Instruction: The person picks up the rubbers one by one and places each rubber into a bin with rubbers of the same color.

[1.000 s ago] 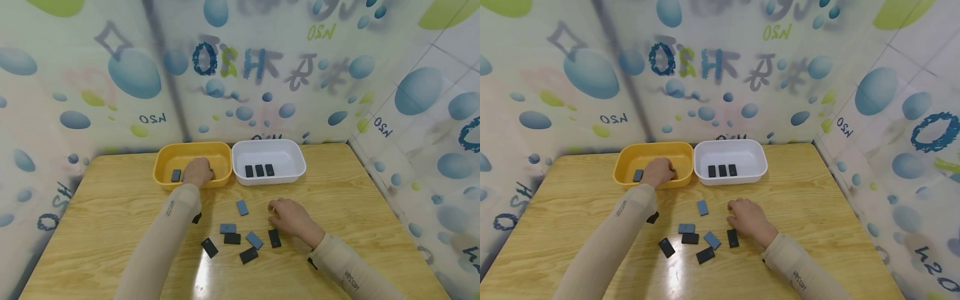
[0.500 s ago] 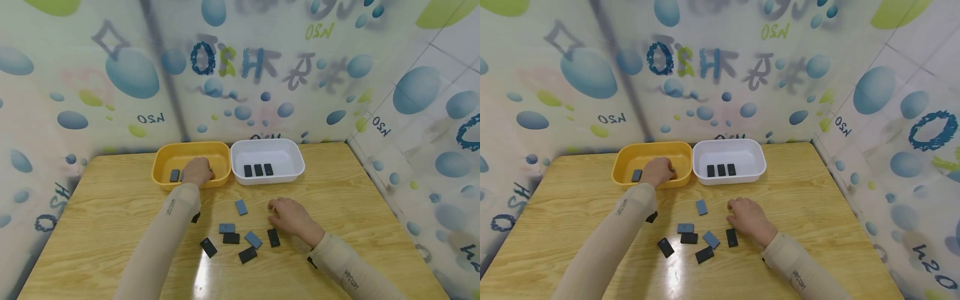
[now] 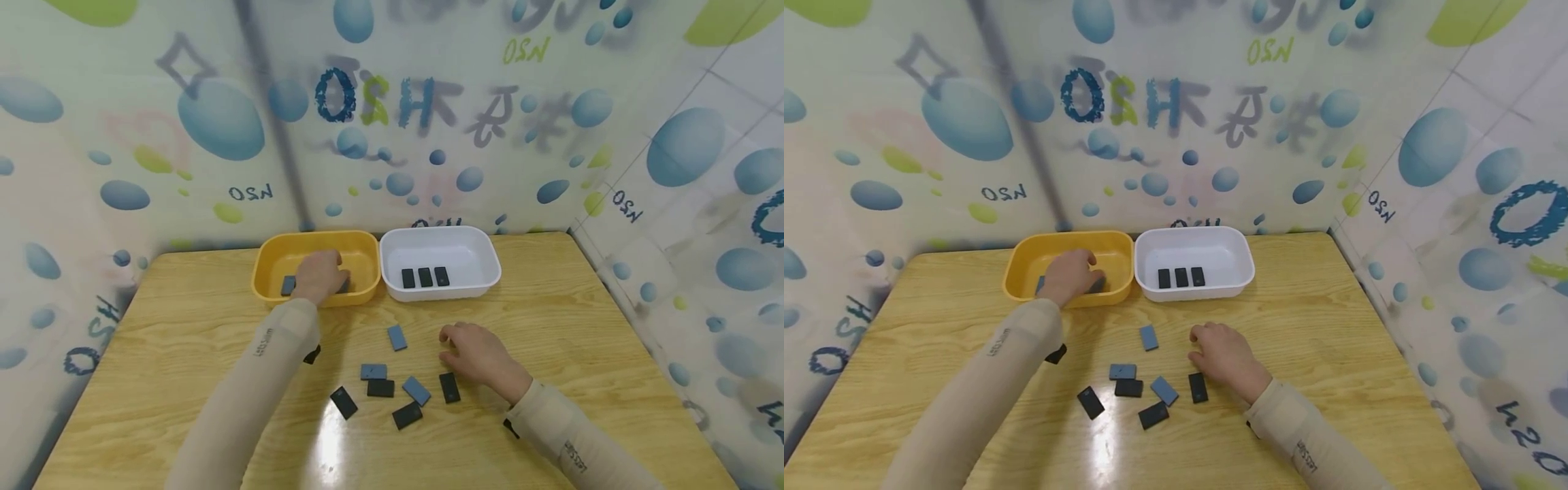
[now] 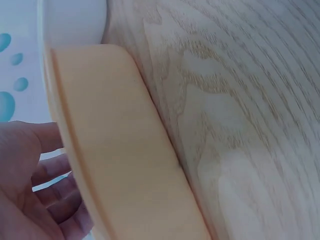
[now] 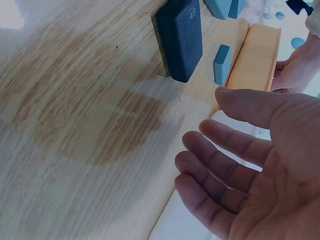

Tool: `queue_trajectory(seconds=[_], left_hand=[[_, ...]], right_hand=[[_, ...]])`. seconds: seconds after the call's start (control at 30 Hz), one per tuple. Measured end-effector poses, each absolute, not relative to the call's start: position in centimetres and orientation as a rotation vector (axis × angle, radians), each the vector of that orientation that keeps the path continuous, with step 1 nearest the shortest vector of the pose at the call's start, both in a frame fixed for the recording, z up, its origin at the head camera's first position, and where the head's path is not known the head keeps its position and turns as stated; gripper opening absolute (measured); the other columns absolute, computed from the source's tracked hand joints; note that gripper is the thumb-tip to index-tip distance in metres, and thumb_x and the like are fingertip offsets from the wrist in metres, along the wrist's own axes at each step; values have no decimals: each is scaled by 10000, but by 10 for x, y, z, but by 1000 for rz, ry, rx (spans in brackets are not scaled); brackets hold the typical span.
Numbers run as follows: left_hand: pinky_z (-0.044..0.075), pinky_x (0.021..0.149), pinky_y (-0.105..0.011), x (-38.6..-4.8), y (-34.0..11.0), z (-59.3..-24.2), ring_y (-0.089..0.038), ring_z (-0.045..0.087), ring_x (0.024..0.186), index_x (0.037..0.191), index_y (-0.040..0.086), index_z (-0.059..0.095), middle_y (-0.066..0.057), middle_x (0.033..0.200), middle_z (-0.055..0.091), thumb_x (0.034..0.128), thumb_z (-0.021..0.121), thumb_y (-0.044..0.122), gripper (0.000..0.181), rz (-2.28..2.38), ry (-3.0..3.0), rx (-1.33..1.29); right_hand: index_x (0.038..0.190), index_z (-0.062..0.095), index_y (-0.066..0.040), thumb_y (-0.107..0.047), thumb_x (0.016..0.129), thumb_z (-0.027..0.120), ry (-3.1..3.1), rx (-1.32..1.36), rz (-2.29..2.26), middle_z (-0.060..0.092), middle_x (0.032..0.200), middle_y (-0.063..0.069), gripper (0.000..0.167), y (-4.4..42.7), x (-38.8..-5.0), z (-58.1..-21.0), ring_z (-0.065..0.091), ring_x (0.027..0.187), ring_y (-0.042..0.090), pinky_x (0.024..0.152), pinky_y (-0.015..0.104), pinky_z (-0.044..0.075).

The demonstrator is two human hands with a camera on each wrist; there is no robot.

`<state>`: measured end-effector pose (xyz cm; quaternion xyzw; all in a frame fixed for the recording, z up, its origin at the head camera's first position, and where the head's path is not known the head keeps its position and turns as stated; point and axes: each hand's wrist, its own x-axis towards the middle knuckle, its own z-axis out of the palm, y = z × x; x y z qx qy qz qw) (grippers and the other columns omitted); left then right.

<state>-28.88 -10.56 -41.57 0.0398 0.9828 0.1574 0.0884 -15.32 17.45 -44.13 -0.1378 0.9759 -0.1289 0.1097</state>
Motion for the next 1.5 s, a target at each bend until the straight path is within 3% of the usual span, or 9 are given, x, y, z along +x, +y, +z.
queue_trajectory(seconds=[0.2,0.43,0.7,1.17,1.5], left_hand=[[532,858,-453,-281,-114,-408,-310,641,1032,1239,47,616,-141,1241,649,947,606,317,399,479,2951,140],[527,755,-412,-268,-123,-400,-262,622,845,1225,65,622,-125,1132,677,947,599,302,366,502,2984,169],[537,807,-442,-258,-134,-391,-293,656,938,1153,58,653,-129,1093,700,932,629,271,307,462,3083,301],[540,690,-377,-231,-137,-389,-220,662,799,1063,95,702,-66,975,727,905,669,233,212,434,3144,470],[538,652,-364,-207,-133,-395,-208,670,800,1066,129,709,-44,973,726,885,700,208,197,512,3105,596]], right_hand=[[1059,689,-110,-277,864,733,2873,-406,-359,673,936,27,261,174,-153,-440,622,832,166,745,357,523],[1051,688,-109,-273,864,736,2876,-416,-372,673,932,31,254,173,-152,-441,626,832,173,746,362,524],[1046,689,-112,-276,863,736,2885,-432,-361,668,908,23,250,172,-152,-442,614,803,157,728,353,518],[1024,684,-109,-283,865,734,2893,-454,-368,664,888,21,241,174,-148,-441,604,778,151,705,349,513],[1043,685,-110,-291,866,733,2871,-435,-353,664,892,19,257,175,-147,-441,588,760,135,697,344,509]])
